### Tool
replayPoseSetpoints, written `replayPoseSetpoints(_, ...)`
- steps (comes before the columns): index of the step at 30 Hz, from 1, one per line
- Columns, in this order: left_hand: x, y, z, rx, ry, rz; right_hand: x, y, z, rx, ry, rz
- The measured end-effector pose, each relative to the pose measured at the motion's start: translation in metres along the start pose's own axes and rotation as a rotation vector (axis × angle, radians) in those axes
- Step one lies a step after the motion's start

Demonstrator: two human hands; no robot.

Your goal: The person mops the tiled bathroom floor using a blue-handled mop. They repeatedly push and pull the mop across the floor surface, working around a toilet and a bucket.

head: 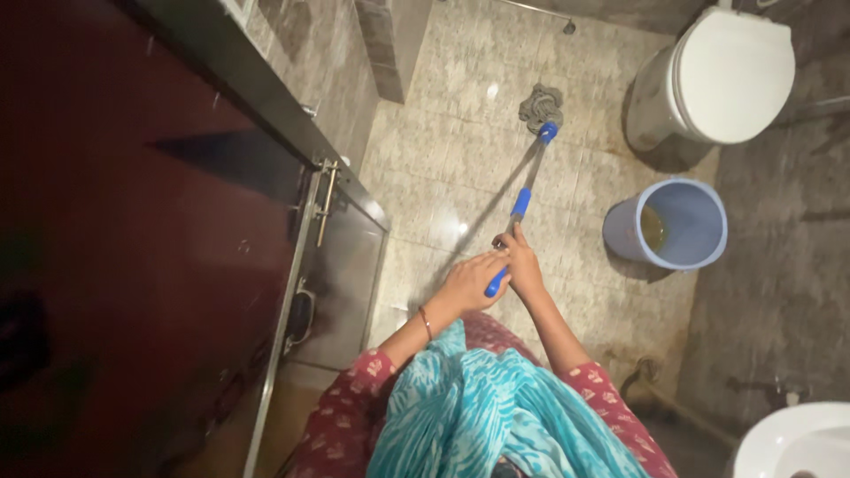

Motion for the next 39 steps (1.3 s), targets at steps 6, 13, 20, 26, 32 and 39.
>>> replayPoseSetpoints(6,-0.036,-0.036,-0.073,-0.11,-0.078,-0.008,0.067,0.015,-0.071,0.035,0.143,0.095)
replayPoseSetpoints(13,-0.025,-0.064,-0.078,-0.189,-0.071,-0.079,0.051,0.046,-0.061,-0.064,-0.037,0.181)
replayPoseSetpoints(20,-0.009,-0.055,-0.006,-0.162,-0.182,-0.105,0.023,0.023,0.007,-0.047,0.023,0.183)
replayPoseSetpoints(26,0.021,-0.008,0.067,-0.117,-0.198,-0.097,-0.027,-0.009,0.073,-0.055,0.041,0.157)
replayPoseSetpoints(32,0.077,0.061,0.119,-0.053,-0.236,-0.071,-0.095,-0.011,0.143,-0.103,-0.058,0.126)
replayPoseSetpoints(39,0.103,0.088,0.136,0.059,-0.169,0.0,-0.14,-0.005,0.168,-0.059,-0.038,-0.032)
Point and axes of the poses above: each hand's wrist, its own z-axis away from the middle knuckle, its own y-axis out of the back of the hand, x = y × z, the point moved 4 cm from there along -z, towards the middle knuckle, and after that the axes turned 1 degree about -z, right-handed, at the moved point
